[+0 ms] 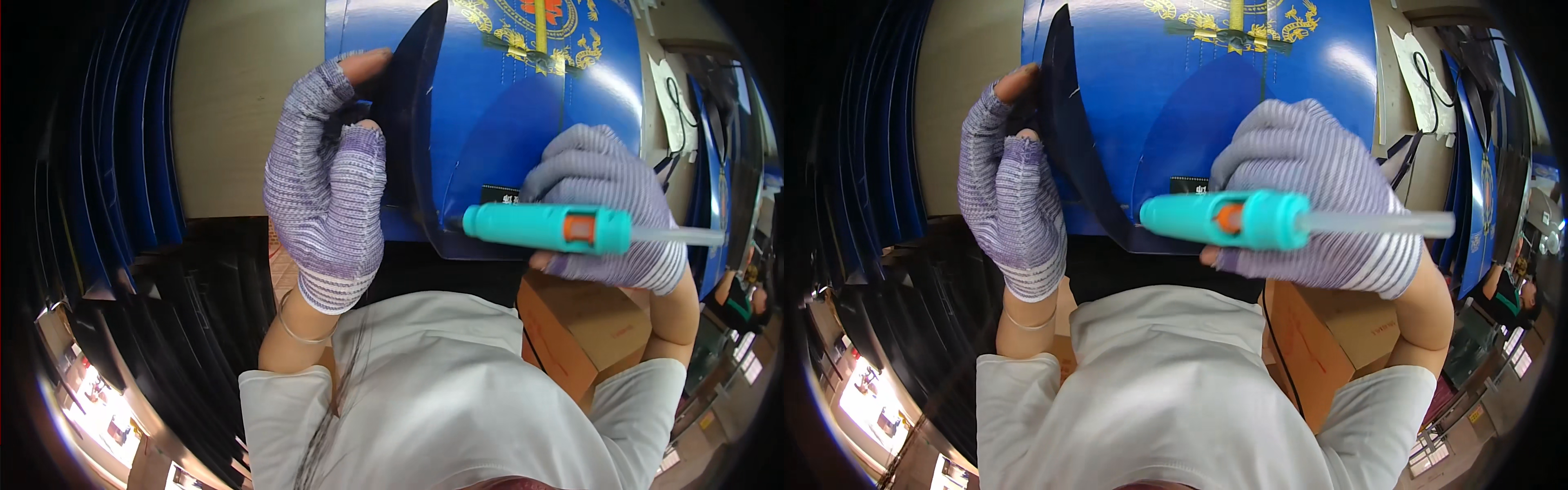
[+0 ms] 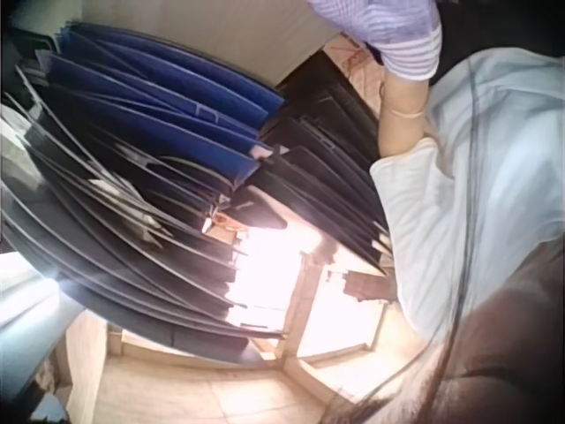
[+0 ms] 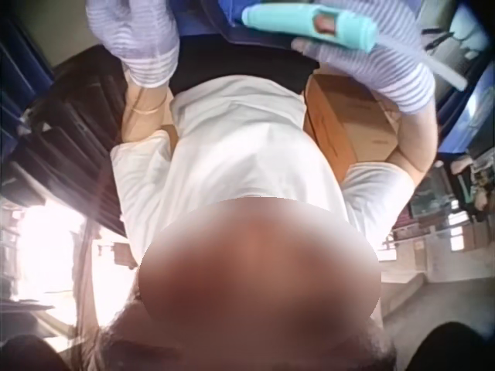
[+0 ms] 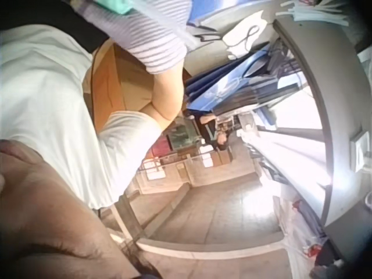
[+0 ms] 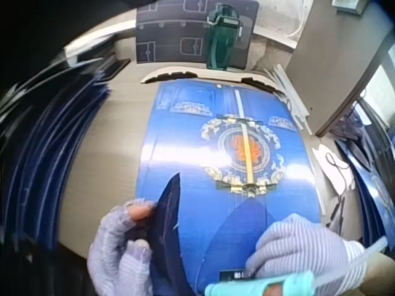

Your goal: The person uses a hot glue gun to attach black plastic corner pieces to the edges of blue cardboard boxes. They apply glue to the box edge and press the plastic piece into place, repeating this process for multiple corners on several boxes.

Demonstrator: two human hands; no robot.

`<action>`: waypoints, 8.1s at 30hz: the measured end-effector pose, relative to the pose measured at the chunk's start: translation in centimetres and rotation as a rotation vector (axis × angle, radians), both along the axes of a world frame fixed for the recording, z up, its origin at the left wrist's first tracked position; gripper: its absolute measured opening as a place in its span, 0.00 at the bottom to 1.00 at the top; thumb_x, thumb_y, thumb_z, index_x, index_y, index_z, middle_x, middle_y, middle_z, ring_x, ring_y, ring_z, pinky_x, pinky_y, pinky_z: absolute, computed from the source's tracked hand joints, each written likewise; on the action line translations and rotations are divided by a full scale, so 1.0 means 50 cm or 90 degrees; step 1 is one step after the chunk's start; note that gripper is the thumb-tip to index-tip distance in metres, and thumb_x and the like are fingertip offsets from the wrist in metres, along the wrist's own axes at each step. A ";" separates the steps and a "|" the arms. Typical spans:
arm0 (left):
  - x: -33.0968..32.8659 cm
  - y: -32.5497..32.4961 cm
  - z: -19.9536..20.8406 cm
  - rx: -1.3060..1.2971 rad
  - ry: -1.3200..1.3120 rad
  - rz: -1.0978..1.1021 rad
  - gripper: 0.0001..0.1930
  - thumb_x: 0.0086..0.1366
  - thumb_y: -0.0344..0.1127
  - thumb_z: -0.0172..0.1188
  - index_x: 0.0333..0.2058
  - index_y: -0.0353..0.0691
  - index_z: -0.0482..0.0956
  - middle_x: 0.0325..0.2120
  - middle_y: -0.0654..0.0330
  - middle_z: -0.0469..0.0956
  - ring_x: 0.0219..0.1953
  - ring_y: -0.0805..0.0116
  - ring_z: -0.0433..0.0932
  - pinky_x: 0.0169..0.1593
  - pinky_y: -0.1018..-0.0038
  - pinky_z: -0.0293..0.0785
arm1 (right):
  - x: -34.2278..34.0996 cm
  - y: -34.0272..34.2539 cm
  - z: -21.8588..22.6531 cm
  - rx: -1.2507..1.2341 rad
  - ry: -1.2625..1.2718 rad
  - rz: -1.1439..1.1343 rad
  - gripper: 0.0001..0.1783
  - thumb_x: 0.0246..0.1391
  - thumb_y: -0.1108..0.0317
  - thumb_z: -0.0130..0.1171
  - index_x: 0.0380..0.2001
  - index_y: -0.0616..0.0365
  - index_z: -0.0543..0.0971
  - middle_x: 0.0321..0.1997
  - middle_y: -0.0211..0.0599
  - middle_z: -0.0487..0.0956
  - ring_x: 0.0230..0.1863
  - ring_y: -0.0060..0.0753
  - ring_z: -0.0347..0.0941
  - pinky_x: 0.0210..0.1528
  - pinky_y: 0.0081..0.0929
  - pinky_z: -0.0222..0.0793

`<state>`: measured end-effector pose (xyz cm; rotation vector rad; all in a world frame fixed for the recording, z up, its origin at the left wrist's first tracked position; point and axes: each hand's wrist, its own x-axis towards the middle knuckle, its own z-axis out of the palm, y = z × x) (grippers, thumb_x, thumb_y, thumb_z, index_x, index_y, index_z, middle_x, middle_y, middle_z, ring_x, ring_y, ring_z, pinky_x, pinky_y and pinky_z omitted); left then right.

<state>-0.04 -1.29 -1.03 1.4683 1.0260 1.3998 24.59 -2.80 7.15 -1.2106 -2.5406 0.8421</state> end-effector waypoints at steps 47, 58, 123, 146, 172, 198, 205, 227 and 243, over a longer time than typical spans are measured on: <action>0.019 -0.001 0.018 -0.001 0.100 -0.017 0.19 0.68 0.29 0.54 0.56 0.29 0.75 0.56 0.48 0.75 0.60 0.56 0.73 0.67 0.62 0.63 | 0.033 -0.012 -0.019 0.162 -0.001 -0.148 0.21 0.38 0.51 0.77 0.27 0.54 0.81 0.33 0.33 0.80 0.40 0.43 0.76 0.46 0.38 0.71; 0.013 -0.003 0.011 0.011 0.104 -0.021 0.18 0.68 0.26 0.53 0.56 0.33 0.75 0.56 0.50 0.74 0.61 0.57 0.71 0.65 0.63 0.65 | 0.085 -0.012 -0.037 0.206 -0.010 -0.405 0.24 0.42 0.50 0.78 0.23 0.58 0.79 0.22 0.34 0.74 0.26 0.34 0.73 0.29 0.30 0.70; 0.087 0.033 0.042 0.169 0.498 -0.096 0.21 0.50 0.25 0.64 0.45 0.40 0.85 0.38 0.54 0.76 0.40 0.56 0.71 0.47 0.62 0.70 | 0.107 -0.025 -0.037 0.209 -0.011 -0.407 0.19 0.45 0.58 0.76 0.31 0.60 0.82 0.32 0.38 0.81 0.35 0.41 0.77 0.41 0.34 0.72; 0.098 0.026 0.039 0.175 0.529 -0.064 0.19 0.49 0.25 0.64 0.43 0.40 0.86 0.36 0.55 0.74 0.39 0.56 0.70 0.46 0.61 0.70 | 0.130 -0.020 -0.011 0.225 -0.067 -0.336 0.21 0.43 0.54 0.78 0.26 0.59 0.79 0.26 0.35 0.76 0.30 0.37 0.72 0.35 0.32 0.68; 0.095 0.034 0.035 0.199 0.507 -0.062 0.17 0.52 0.24 0.65 0.43 0.40 0.87 0.35 0.54 0.76 0.37 0.59 0.71 0.43 0.65 0.72 | 0.155 -0.025 -0.019 0.285 -0.162 -0.282 0.25 0.42 0.46 0.74 0.26 0.58 0.80 0.30 0.38 0.78 0.36 0.45 0.73 0.45 0.37 0.69; 0.089 0.024 0.028 0.174 0.535 -0.039 0.17 0.56 0.28 0.65 0.46 0.44 0.87 0.38 0.56 0.77 0.41 0.60 0.73 0.49 0.66 0.74 | 0.170 -0.112 0.073 0.001 -0.189 -0.313 0.26 0.35 0.45 0.77 0.26 0.55 0.81 0.30 0.36 0.78 0.39 0.47 0.73 0.51 0.44 0.68; 0.091 0.024 0.029 0.177 0.534 -0.048 0.17 0.56 0.29 0.65 0.47 0.45 0.87 0.39 0.56 0.77 0.42 0.60 0.73 0.50 0.66 0.74 | 0.192 -0.098 0.072 -0.026 -0.127 -0.301 0.30 0.32 0.45 0.80 0.31 0.57 0.83 0.35 0.39 0.80 0.43 0.48 0.75 0.55 0.45 0.69; 0.095 0.029 0.034 0.174 0.518 -0.058 0.18 0.53 0.25 0.65 0.44 0.41 0.87 0.36 0.56 0.77 0.38 0.60 0.71 0.45 0.67 0.72 | 0.215 -0.014 0.065 -0.123 0.048 -0.405 0.19 0.46 0.60 0.77 0.38 0.59 0.84 0.35 0.33 0.82 0.36 0.27 0.79 0.37 0.23 0.75; 0.097 0.032 0.034 0.191 0.505 -0.066 0.18 0.51 0.24 0.64 0.44 0.39 0.86 0.36 0.54 0.76 0.38 0.58 0.71 0.45 0.64 0.71 | 0.174 0.018 0.026 -0.008 0.024 -0.342 0.21 0.47 0.55 0.76 0.35 0.59 0.83 0.32 0.30 0.81 0.35 0.24 0.76 0.38 0.24 0.72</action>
